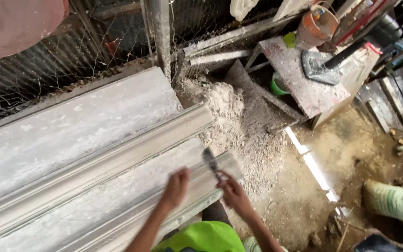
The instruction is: Using a putty knife to scrape excess plaster and smooth the edges of decorative cornices.
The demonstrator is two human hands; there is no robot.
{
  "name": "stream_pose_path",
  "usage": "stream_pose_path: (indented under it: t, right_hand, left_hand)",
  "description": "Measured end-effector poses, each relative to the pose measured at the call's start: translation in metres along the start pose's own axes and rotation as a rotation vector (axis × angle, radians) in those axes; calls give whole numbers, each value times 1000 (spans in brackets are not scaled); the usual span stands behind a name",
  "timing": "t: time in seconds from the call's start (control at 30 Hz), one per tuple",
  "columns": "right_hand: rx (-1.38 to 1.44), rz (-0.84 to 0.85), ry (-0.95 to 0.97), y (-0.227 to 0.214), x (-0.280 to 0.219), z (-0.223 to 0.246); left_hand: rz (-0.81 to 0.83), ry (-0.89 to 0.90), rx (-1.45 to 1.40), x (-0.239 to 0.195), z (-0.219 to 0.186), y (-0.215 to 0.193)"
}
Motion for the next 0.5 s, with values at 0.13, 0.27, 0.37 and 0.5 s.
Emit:
stream_pose_path:
  t: [0.13,0.27,0.37,0.5]
  right_hand:
    - [-149,-70,-27,-83,54,23]
    - [-433,-107,-39,-133,114,40]
    - [-537,-72,-82,-132,156,39]
    - [-580,-43,-358,-111,199,42]
  left_hand:
    - [-409,249,383,108,34,-43]
    - [-916,235,1110,151,5,-45]
    - [-1022,167,1289,161,9,-42]
    - [-1044,256,1326,164,3,-38]
Point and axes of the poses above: each hand's wrist, its own x-axis towards the middle knuckle, its own y-axis out of the palm, z = x × y, the point moved 6 cm from there along x, towards the middle knuckle, and after that the axes turned 1 degree about y, right-handed, at the moved point
